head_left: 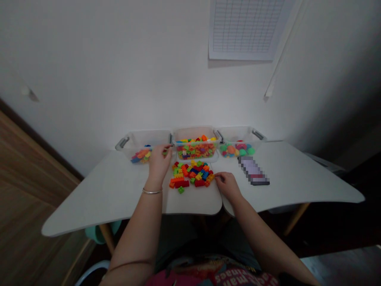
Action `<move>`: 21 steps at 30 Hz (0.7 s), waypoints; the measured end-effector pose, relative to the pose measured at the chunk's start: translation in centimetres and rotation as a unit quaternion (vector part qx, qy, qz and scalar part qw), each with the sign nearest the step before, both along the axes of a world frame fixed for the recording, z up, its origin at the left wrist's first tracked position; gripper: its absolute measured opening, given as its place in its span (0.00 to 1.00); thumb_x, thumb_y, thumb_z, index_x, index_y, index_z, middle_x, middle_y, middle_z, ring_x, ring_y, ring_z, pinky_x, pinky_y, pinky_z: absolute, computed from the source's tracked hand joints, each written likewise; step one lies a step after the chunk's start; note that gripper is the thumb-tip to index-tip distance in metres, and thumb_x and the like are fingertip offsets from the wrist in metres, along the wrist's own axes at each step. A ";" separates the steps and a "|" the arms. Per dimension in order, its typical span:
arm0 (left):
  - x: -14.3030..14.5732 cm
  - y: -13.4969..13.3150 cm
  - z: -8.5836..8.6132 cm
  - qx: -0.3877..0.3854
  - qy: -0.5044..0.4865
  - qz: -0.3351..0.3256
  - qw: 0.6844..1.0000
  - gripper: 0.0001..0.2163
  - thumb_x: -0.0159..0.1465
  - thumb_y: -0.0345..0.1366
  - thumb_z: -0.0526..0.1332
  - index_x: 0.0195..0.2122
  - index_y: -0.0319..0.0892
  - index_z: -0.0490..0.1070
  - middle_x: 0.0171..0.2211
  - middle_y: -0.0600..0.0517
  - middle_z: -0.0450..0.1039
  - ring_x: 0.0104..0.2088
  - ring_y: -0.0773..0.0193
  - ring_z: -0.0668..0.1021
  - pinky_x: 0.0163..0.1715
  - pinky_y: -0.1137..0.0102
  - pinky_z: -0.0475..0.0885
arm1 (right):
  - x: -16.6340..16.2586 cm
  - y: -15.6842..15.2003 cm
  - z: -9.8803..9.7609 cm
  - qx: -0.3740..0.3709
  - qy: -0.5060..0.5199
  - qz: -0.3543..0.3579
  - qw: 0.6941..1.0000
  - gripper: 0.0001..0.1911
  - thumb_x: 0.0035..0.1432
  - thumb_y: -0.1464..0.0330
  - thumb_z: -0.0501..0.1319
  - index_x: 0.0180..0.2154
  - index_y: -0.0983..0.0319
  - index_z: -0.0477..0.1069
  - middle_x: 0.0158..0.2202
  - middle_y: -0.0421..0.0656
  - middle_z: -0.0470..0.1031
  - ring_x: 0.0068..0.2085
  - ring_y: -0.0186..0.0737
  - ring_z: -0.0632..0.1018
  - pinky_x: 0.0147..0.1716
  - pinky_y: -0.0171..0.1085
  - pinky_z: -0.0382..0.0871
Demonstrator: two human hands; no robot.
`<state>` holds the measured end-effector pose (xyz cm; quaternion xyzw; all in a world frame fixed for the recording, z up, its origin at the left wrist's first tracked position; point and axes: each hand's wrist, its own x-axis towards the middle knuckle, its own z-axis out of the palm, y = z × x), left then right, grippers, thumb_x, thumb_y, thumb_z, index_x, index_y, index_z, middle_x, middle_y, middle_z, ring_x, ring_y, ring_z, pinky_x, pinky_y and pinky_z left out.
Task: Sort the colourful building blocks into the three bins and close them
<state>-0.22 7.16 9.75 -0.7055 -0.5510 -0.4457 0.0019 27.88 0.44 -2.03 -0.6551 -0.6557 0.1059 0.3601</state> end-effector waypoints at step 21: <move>-1.8 0.7 -6.1 -0.228 0.289 -0.054 0.928 0.20 0.66 0.30 0.51 0.56 0.47 0.71 0.51 0.45 0.75 0.49 0.60 0.77 0.50 0.68 0.70 | -0.3 -0.2 0.2 -0.001 -0.001 -0.001 1.000 0.13 0.57 0.67 0.57 0.39 0.62 0.79 0.39 0.46 0.80 0.44 0.44 0.76 0.48 0.41 0.66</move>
